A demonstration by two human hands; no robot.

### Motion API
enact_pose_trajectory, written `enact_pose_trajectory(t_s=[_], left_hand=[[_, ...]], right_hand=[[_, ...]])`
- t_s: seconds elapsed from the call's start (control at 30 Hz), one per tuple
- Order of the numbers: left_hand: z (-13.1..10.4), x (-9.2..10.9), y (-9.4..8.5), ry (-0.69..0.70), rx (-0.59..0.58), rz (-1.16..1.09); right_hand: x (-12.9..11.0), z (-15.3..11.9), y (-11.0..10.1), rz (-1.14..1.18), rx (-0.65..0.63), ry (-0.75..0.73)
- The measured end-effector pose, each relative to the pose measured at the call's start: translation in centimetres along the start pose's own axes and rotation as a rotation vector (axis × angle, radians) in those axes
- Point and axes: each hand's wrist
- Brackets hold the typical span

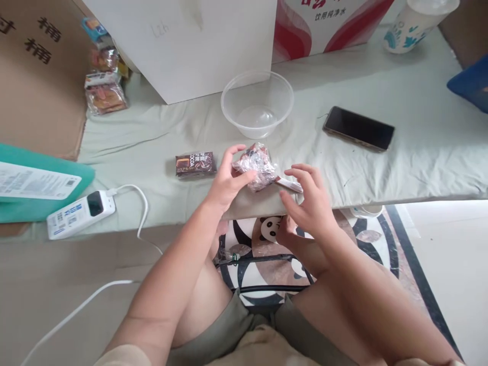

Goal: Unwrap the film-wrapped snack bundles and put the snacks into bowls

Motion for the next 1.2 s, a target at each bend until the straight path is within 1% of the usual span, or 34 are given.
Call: enact_pose_trajectory(t_s=[0.07, 0.17, 0.27, 0.37, 0.5, 0.63, 0.73, 0.87, 1.0, 1.07, 1.13, 1.2], left_hand=[[-0.1, -0.2, -0.6, 0.002, 0.096, 0.035], [-0.6, -0.2, -1.2, 0.019, 0.162, 0.081], [-0.9, 0.0, -1.7, 0.046, 0.199, 0.102], [-0.7, 0.2, -2.2, 0.059, 0.231, 0.116], [-0.3, 0.3, -2.6, 0.078, 0.244, 0.139], [-0.9, 0.7, -2.5, 0.055, 0.255, 0.271], [-1.2, 0.9, -2.7, 0.083, 0.257, 0.397], [-0.8, 1.0, -3.4, 0.149, 0.274, 0.539], [-0.9, 1.4, -3.9, 0.162, 0.314, 0.640], [-1.5, 1.9, -4.2, 0.190, 0.326, 0.662], [-2.2, 2.8, -4.9, 0.205, 0.360, 0.652], [-2.3, 4.2, -6.1, 0.208, 0.445, 0.612]], right_hand=[[0.8, 0.6, 0.0, -0.090, -0.016, 0.053], [1.1, 1.7, 0.5, -0.232, -0.157, 0.123], [0.3, 2.7, 0.8, -0.361, -0.291, 0.148], [-1.0, 3.3, 0.6, -0.421, -0.334, 0.207], [-2.5, 3.7, 0.0, -0.429, -0.344, 0.357], [-3.4, 3.7, 0.4, -0.457, -0.349, 0.421], [-3.6, 3.3, 1.4, -0.447, -0.328, 0.400], [-3.5, 3.5, 2.7, -0.424, -0.245, 0.321], [-3.2, 4.2, 3.4, -0.416, -0.240, 0.316], [-2.8, 4.5, 3.6, -0.423, -0.252, 0.306], [-2.4, 4.6, 3.9, -0.425, -0.251, 0.270], [-2.1, 4.7, 4.3, -0.423, -0.224, 0.235]])
Point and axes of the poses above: each hand's wrist, its own z-axis towards the middle knuckle, its own y-axis out of the palm, x = y × z, and after that the axes turned 2 degrees about -z, right-handed
